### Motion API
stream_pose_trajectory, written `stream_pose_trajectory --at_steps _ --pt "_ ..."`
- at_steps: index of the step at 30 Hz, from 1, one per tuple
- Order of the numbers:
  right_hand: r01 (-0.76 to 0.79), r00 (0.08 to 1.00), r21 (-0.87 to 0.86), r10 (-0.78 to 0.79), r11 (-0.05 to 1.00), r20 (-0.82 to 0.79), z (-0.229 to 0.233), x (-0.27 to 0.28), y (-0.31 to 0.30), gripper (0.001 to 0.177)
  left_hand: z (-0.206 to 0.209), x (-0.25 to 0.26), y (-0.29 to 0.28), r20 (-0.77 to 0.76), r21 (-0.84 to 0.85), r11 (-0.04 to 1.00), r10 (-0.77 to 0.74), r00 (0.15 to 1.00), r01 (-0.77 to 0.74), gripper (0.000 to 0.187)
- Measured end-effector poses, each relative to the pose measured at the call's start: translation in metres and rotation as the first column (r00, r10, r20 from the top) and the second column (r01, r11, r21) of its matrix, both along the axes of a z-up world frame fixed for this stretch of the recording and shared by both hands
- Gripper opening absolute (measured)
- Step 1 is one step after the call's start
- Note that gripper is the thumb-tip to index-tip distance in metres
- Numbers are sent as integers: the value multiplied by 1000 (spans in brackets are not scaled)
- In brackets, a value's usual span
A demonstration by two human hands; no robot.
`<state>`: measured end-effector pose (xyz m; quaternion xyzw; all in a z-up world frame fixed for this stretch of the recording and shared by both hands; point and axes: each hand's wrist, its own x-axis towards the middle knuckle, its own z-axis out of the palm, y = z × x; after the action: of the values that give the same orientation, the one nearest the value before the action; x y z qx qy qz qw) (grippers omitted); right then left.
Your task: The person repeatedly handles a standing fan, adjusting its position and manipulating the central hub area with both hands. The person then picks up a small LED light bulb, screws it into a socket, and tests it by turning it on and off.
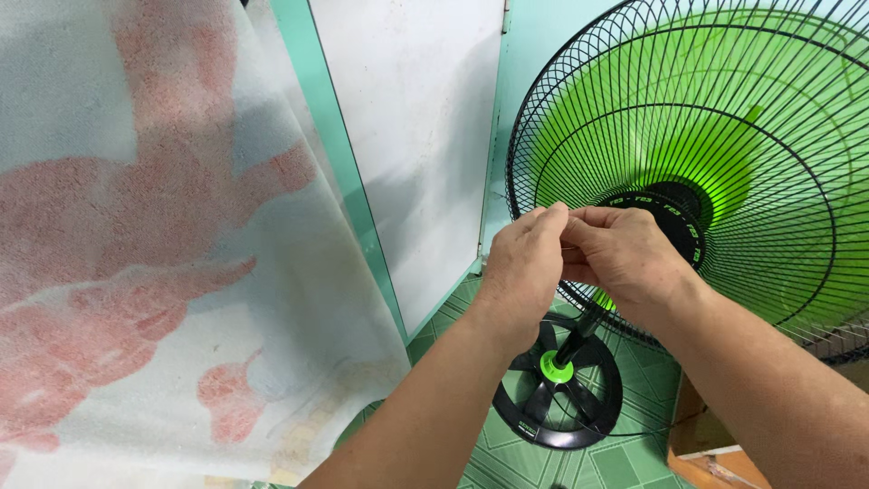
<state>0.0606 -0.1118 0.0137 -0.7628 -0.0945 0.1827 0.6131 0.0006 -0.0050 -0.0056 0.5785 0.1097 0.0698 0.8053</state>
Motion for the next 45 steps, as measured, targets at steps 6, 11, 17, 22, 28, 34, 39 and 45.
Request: stream_pose_trajectory --at_steps 6,11,17,22,28,34,39,45 --pt "-34 999 19 34 999 -2 -1 4 -2 39 -3 2 -4 -11 -43 998 36 999 -36 39" --pt "-124 992 23 123 992 19 3 20 0 37 -2 10 -8 45 -72 991 119 992 -116 42" --pt "-269 963 12 269 963 31 0 39 -7 33 -3 18 -22 36 -131 964 236 971 -229 44" --pt "-392 919 7 392 920 35 -2 45 -18 31 -6 15 -45 -5 -138 919 373 928 -370 45" --pt "-471 878 -110 477 875 39 -6 39 -33 31 -17 3 -75 -1 -196 852 495 869 -485 45" --pt "-553 833 -18 553 833 23 -15 23 -50 32 -19 -22 -99 -5 -189 831 532 847 -524 42" --pt "-562 827 -14 562 827 -5 -22 9 -63 33 -20 -44 -116 -34 -123 836 536 844 -535 41" --pt "-564 826 16 564 826 -16 -21 -19 -84 33 -18 -72 -137 36 -127 836 541 840 -533 41"
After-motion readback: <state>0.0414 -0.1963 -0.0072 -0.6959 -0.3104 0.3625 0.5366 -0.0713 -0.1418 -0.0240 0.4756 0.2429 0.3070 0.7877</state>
